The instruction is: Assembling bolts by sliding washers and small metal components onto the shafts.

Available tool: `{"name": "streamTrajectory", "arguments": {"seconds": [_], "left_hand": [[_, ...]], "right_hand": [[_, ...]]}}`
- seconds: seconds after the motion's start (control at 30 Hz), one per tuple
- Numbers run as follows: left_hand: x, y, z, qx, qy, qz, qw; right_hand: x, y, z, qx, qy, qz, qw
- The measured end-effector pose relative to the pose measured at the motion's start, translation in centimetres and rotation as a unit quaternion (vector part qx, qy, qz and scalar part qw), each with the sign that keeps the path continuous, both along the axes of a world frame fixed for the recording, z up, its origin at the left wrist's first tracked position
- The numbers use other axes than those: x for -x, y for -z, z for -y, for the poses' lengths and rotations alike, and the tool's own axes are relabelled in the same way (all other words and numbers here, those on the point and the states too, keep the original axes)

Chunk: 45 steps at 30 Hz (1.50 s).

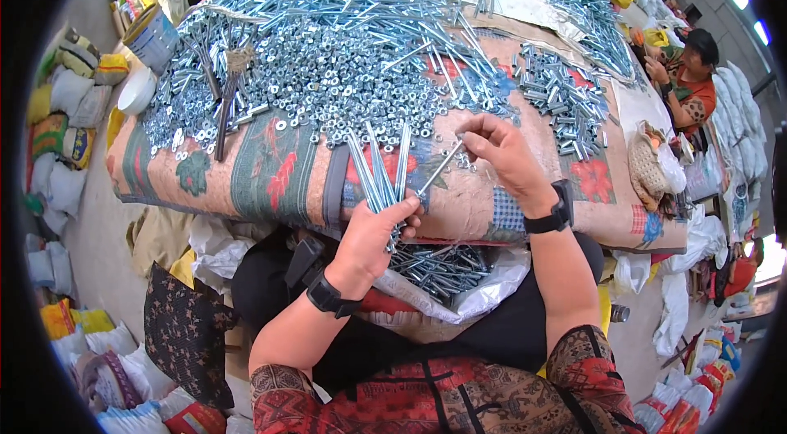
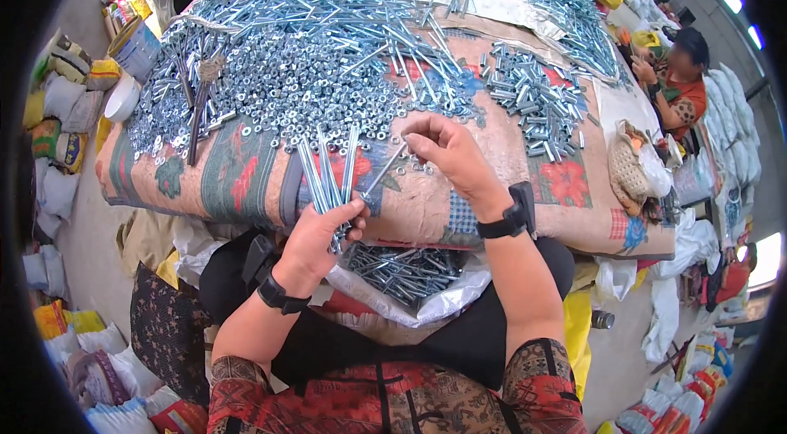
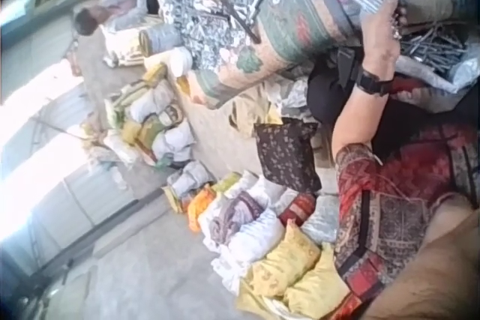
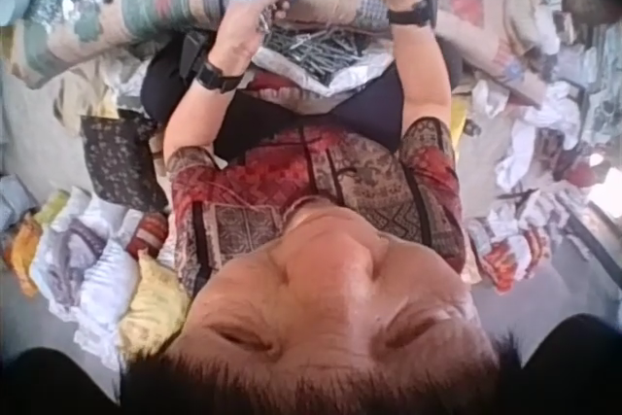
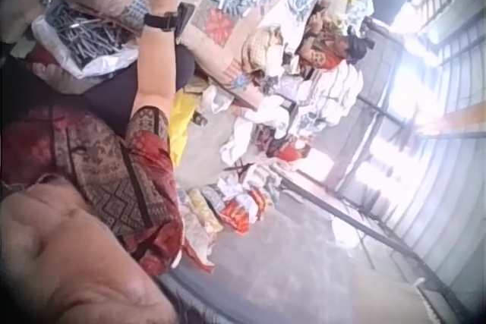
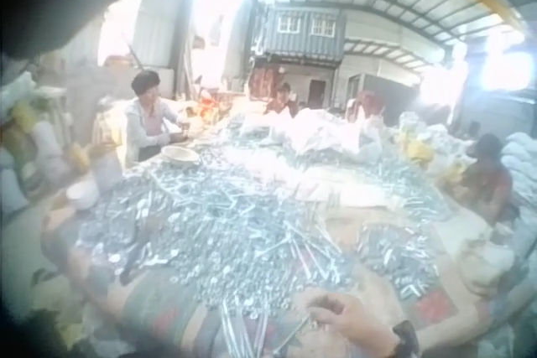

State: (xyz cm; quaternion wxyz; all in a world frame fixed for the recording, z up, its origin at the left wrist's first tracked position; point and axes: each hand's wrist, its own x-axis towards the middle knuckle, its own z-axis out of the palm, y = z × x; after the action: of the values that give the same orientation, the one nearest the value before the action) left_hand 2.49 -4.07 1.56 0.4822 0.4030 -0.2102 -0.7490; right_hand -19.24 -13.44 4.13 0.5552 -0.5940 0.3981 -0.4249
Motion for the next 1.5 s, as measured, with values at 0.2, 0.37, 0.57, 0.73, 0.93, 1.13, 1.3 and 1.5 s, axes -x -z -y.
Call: {"name": "streamTrajectory", "arguments": {"seconds": [0.2, 0.37, 0.57, 0.73, 0.93, 1.13, 1.3, 1.5], "left_hand": [[1.0, -0.5, 0.1, 0.008, 0.027, 0.022, 0.999], [1.5, -0.5, 0.1, 0.007, 0.053, 0.051, 0.997], [2.7, -0.6, 0.3, 0.027, 0.020, 0.011, 0.999], [2.3, -0.9, 0.8, 0.038, 0.026, 0.047, 0.998], [1.7, -1.0, 0.6, -0.014, 0.116, 0.005, 0.993], [2.1, -1.3, 0.2, 0.009, 0.079, 0.055, 0.995], [2.7, -1.6, -0.3, 0.031, 0.027, 0.124, 0.991], [3.4, -1.8, -0.2, 0.059, 0.002, 0.162, 0.985]], "right_hand": [[2.5, -1.6, -1.0, -0.045, -0.070, 0.007, 0.996], [2.7, -2.3, -1.7, -0.053, -0.063, -0.071, 0.994], [-0.7, -0.3, -4.2, -0.146, -0.031, -0.055, 0.987], [-0.2, -1.3, -4.5, -0.076, -0.007, -0.022, 0.997], [1.6, -1.4, -4.1, -0.100, -0.068, 0.039, 0.992], [0.8, -0.4, -4.1, -0.073, 0.002, 0.029, 0.997], [1.4, 0.4, -3.8, -0.052, 0.053, -0.057, 0.996], [0.8, -1.0, -3.7, -0.010, 0.068, 0.064, 0.996]]}}
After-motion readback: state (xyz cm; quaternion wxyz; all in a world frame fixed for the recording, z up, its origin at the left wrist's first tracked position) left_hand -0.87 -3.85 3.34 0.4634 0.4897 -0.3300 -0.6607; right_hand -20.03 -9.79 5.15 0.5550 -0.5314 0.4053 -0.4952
